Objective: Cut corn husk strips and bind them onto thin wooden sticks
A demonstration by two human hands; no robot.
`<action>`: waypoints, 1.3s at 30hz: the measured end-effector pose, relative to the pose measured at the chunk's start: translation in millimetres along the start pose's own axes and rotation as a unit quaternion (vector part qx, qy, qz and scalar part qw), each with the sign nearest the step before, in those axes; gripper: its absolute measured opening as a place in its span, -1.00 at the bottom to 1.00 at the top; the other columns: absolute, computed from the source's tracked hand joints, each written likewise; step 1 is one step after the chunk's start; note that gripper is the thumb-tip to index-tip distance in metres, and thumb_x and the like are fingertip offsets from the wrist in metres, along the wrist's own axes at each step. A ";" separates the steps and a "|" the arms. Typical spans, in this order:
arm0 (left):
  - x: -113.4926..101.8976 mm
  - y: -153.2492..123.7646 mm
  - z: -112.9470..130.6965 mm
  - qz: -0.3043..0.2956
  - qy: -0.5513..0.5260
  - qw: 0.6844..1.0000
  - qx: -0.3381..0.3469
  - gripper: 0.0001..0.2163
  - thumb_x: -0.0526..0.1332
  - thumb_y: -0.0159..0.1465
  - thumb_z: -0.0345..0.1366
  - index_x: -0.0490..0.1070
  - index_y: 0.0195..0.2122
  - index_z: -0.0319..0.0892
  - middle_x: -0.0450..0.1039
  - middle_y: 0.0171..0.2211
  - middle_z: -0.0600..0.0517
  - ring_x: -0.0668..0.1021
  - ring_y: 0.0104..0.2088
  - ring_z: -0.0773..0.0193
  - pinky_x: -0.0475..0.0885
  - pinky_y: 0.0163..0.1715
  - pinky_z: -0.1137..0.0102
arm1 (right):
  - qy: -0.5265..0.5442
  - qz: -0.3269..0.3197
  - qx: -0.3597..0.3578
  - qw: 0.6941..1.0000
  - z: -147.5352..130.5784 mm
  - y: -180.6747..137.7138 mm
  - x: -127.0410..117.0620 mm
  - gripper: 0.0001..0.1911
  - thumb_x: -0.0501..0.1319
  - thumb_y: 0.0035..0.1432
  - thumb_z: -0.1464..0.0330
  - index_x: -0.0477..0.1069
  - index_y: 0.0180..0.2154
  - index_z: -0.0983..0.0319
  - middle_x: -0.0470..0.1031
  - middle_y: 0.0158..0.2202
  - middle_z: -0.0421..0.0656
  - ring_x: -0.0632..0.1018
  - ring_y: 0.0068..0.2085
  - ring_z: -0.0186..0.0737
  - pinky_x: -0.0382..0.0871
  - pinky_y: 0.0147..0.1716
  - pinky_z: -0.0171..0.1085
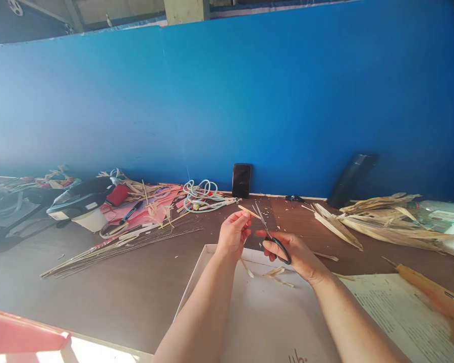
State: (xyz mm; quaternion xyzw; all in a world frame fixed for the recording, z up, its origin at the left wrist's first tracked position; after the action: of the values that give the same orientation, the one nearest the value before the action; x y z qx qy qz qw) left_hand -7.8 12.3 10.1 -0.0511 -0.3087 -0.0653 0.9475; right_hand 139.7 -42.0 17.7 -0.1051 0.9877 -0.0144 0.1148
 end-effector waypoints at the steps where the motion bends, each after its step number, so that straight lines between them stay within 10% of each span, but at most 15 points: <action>1: -0.1 0.1 -0.2 0.000 0.000 1.000 0.000 -0.71 0.34 -0.02 -0.17 0.43 -0.37 -0.28 0.32 -0.51 0.07 0.33 -0.56 0.54 0.24 -0.57 0.62 | -0.001 0.000 0.001 1.000 -0.3 0.0 0.1 -0.48 0.20 0.03 0.12 0.39 0.00 0.24 0.43 -0.50 -0.19 0.41 -0.46 -0.29 0.21 -0.46 -0.31; 39: -0.5 0.3 2.5 -0.002 0.010 1.000 -0.002 -0.75 0.34 -0.02 -0.22 0.45 -0.36 -0.26 0.45 -0.33 -0.01 0.36 -0.55 0.57 0.25 -0.62 0.66 | -0.003 0.000 0.012 1.000 0.0 0.8 -0.2 -0.51 0.20 0.05 0.12 0.41 -0.01 0.22 0.38 -0.53 -0.23 0.37 -0.48 -0.34 0.18 -0.46 -0.34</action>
State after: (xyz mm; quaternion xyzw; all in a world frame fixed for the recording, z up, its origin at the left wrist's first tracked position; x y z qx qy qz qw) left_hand -9.6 12.9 11.9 -0.0520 -0.2988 -0.0682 0.9505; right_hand 139.7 -41.2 17.7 -0.1039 0.9871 -0.0258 0.1192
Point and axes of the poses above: each hand's wrist, its own y-axis towards the middle knuckle, its own x-axis out of the palm, z = x × y, the point moved 2 cm from there along y, towards the middle knuckle
